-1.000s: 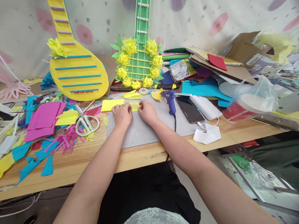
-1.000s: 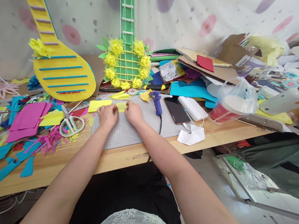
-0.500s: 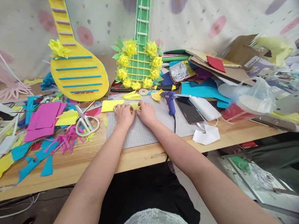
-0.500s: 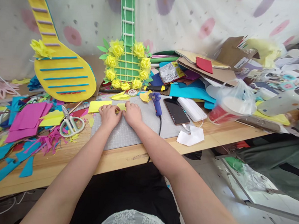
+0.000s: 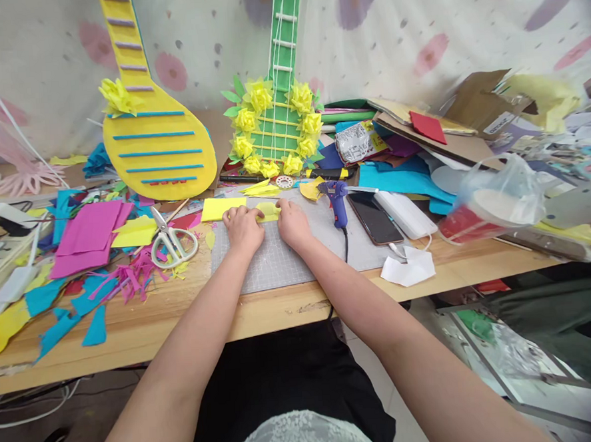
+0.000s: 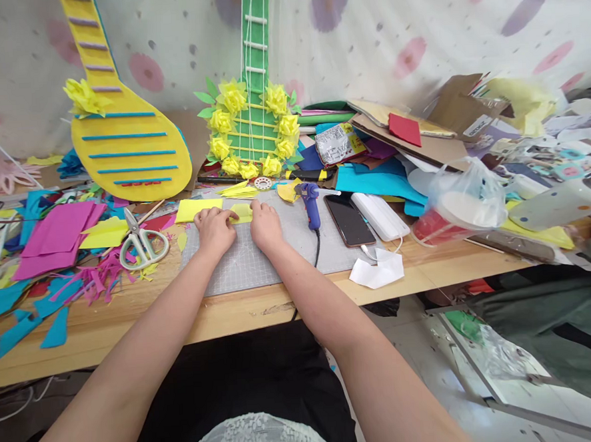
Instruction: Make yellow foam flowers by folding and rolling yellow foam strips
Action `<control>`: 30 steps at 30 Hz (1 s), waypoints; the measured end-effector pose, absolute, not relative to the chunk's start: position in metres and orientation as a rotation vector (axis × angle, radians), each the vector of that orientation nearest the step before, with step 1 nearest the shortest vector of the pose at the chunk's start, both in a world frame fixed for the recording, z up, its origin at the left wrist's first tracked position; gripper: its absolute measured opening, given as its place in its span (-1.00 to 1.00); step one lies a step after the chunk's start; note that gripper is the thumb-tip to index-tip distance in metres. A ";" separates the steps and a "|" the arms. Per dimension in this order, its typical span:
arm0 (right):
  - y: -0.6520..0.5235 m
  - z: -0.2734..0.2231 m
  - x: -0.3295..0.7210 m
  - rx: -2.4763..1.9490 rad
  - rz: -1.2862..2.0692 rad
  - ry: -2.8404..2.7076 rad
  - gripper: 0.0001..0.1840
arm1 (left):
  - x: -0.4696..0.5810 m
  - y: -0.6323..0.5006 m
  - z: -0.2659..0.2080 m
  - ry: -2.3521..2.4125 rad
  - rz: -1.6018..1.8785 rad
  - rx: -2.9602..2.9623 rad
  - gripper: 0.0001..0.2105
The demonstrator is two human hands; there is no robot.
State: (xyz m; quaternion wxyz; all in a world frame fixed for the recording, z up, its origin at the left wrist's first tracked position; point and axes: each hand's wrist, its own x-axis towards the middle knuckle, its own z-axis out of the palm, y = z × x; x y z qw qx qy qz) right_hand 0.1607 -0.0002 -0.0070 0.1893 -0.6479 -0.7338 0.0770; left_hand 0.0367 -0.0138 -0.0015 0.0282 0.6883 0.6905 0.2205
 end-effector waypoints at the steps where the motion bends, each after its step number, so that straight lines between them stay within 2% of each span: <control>1: 0.000 -0.007 0.161 -1.817 0.223 -2.065 -0.62 | 0.037 -0.014 -0.001 2.130 0.679 2.116 -0.72; 9: -0.002 -0.005 0.159 -1.818 0.223 -2.041 -0.69 | 0.036 -0.013 -0.002 2.131 0.700 2.077 -0.71; 14: -0.008 -0.002 0.153 -1.827 0.179 -2.054 -0.56 | 0.036 -0.012 -0.003 2.126 0.706 2.071 -0.71; 18: -0.006 -0.002 0.156 -1.831 0.206 -2.054 -0.67 | 0.035 -0.011 -0.005 2.127 0.702 2.081 -0.71; 30: -0.002 -0.008 0.162 -1.792 0.267 -2.025 -0.62 | 0.035 -0.012 -0.001 2.077 0.734 2.082 -0.69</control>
